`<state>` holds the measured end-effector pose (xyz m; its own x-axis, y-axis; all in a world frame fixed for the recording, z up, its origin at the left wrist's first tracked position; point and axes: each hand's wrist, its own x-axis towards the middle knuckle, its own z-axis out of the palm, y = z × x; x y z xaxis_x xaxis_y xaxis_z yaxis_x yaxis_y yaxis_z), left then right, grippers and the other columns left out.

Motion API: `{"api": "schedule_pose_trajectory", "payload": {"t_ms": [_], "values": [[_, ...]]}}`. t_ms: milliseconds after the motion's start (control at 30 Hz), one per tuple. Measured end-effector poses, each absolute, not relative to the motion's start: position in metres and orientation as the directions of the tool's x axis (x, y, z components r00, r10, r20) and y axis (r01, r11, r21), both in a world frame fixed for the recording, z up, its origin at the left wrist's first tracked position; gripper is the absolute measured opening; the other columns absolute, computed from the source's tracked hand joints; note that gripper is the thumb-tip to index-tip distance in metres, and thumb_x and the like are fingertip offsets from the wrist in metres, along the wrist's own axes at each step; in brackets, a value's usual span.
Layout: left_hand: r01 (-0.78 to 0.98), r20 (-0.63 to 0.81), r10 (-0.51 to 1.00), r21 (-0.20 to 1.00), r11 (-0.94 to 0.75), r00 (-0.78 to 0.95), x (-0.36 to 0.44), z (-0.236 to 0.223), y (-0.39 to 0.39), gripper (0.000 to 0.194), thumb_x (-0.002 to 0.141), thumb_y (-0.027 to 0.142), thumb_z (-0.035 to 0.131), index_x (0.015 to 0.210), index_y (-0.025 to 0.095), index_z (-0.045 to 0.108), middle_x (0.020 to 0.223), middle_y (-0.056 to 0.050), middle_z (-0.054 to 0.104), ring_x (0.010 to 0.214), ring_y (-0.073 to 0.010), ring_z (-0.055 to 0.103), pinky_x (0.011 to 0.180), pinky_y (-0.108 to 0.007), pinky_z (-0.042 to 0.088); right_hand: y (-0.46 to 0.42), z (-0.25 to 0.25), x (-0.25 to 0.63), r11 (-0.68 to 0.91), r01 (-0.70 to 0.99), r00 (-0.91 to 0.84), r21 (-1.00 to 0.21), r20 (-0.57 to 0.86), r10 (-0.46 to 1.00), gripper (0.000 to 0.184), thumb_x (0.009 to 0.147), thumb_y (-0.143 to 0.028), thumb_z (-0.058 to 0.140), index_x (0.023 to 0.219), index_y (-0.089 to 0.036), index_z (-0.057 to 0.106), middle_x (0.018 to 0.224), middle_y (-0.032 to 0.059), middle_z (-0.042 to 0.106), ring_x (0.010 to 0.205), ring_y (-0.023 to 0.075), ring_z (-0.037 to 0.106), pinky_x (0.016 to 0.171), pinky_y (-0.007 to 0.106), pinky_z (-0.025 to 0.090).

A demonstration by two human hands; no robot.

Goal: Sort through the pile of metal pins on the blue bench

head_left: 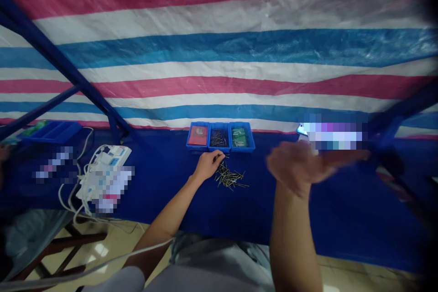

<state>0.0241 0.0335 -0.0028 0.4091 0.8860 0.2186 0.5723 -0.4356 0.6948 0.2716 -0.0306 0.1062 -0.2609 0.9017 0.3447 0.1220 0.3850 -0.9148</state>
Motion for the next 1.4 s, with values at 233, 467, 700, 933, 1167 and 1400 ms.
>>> {"api": "schedule_pose_trajectory", "payload": {"t_ms": [233,467,700,933,1167,1400], "values": [[0.498,0.233,0.871,0.743,-0.446,0.432,0.024,-0.001,0.03,0.031,0.098,0.039,0.05,0.086,0.017,0.069,0.062,0.001,0.064,0.055,-0.0116,0.054,0.06,-0.02,0.037,0.001,0.036,0.213,0.365,0.656,-0.093,-0.661,0.409,0.908,0.036,0.096,-0.05,0.053,0.083,-0.02,0.067,0.063,0.0017,0.063,0.056,0.0152,0.055,0.057,0.026,0.04],[0.426,0.257,0.852,0.778,-0.462,0.455,0.024,-0.001,0.031,0.025,0.097,0.034,0.052,0.089,0.017,0.068,0.069,0.0,0.066,0.062,-0.0124,0.059,0.066,-0.021,0.042,0.003,-0.008,0.209,0.425,0.672,-0.152,-0.607,0.449,0.88,0.026,0.101,-0.034,0.044,0.107,-0.022,0.067,0.098,0.0068,0.073,0.083,0.0199,0.069,0.075,0.028,0.05],[0.425,0.284,0.866,0.781,-0.457,0.411,0.025,-0.002,0.033,0.027,0.097,0.034,0.052,0.087,0.016,0.069,0.073,-0.001,0.067,0.063,-0.0118,0.056,0.064,-0.021,0.041,-0.006,-0.011,0.211,0.42,0.67,-0.162,-0.612,0.431,0.887,0.026,0.102,-0.033,0.045,0.104,-0.022,0.068,0.095,0.0065,0.072,0.083,0.0199,0.068,0.077,0.029,0.05],[0.399,0.268,0.865,0.803,-0.444,0.424,0.025,-0.001,0.033,0.028,0.098,0.035,0.051,0.09,0.016,0.069,0.071,-0.001,0.066,0.064,-0.0121,0.057,0.064,-0.022,0.04,-0.007,-0.011,0.211,0.43,0.653,-0.157,-0.623,0.445,0.882,0.025,0.102,-0.029,0.044,0.102,-0.021,0.068,0.093,0.0061,0.072,0.082,0.0194,0.068,0.076,0.029,0.049],[0.398,0.249,0.879,0.818,-0.415,0.406,0.024,0.0,0.034,0.031,0.097,0.039,0.051,0.086,0.015,0.067,0.069,-0.001,0.065,0.061,-0.0117,0.055,0.061,-0.021,0.039,-0.008,0.0,0.207,0.43,0.658,-0.136,-0.618,0.465,0.875,0.025,0.102,-0.029,0.044,0.102,-0.022,0.068,0.094,0.0067,0.072,0.083,0.0196,0.068,0.075,0.029,0.049],[0.354,0.239,0.903,0.86,-0.367,0.357,0.023,0.0,0.035,0.032,0.096,0.042,0.051,0.086,0.015,0.066,0.07,-0.001,0.064,0.059,-0.0113,0.054,0.062,-0.021,0.042,-0.005,0.011,0.202,0.422,0.743,-0.184,-0.519,0.448,0.875,0.022,0.101,-0.03,0.046,0.099,-0.023,0.066,0.088,0.005,0.071,0.076,0.0183,0.067,0.069,0.026,0.046]]}}
